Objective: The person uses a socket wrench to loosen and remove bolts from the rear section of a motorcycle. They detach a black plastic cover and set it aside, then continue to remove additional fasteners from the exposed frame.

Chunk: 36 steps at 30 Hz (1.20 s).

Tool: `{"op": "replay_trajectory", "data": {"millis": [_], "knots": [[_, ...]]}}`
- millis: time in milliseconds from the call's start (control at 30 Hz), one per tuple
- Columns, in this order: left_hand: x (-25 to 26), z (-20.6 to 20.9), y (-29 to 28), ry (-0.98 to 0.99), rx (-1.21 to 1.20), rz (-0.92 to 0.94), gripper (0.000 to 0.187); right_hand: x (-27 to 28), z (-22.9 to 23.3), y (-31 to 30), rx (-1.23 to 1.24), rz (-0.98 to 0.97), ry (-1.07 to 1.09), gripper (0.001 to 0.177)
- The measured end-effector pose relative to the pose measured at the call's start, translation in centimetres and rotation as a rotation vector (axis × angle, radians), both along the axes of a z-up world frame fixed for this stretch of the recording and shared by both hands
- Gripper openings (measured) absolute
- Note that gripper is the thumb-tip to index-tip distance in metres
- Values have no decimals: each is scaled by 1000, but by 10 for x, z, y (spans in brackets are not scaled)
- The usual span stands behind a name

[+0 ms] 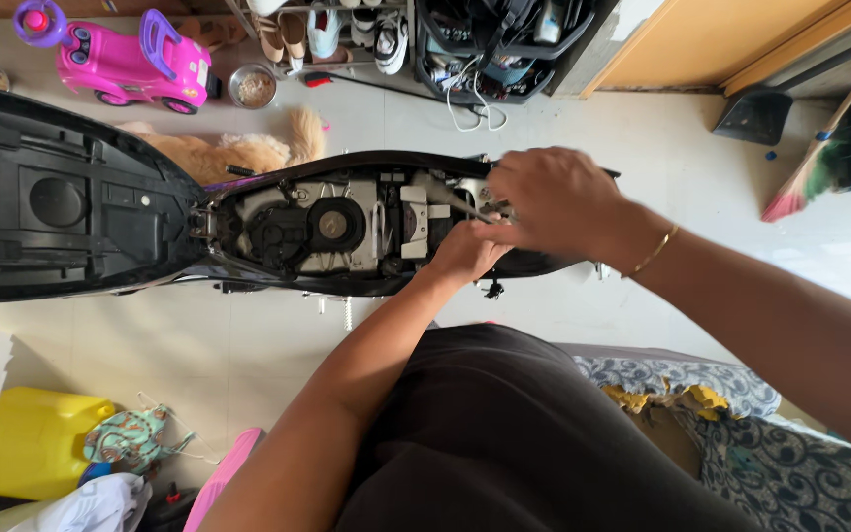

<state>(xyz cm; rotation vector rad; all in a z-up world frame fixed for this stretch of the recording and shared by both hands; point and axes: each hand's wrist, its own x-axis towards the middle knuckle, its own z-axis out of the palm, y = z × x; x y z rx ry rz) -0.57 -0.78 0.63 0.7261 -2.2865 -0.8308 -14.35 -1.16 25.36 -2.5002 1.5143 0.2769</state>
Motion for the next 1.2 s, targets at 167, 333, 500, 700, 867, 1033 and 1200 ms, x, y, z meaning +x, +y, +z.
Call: {"op": "replay_trajectory", "data": {"millis": [167,333,500,700,867,1033,1200], "knots": [[-15,-3,1,169,53,85,23,19,2,-9,-17,321,456,29],[-10,-3,1,57,-124,203,14,22,-10,-3,-258,371,318,19],[-11,1,-2,24,-19,208,13,23,-15,0,313,-250,297,61],[-9,12,-2,-74,-118,176,31,25,-16,-19,278,173,-12,19],[1,-2,-6,-321,389,-97,18,33,-25,-8,332,475,424,14],[-1,-14,-8,1,104,-5,15,26,-18,-12,-167,615,237,9],[-1,9,-9,-101,-68,9,15,-19,-14,-5,-373,399,-341,13]]}}
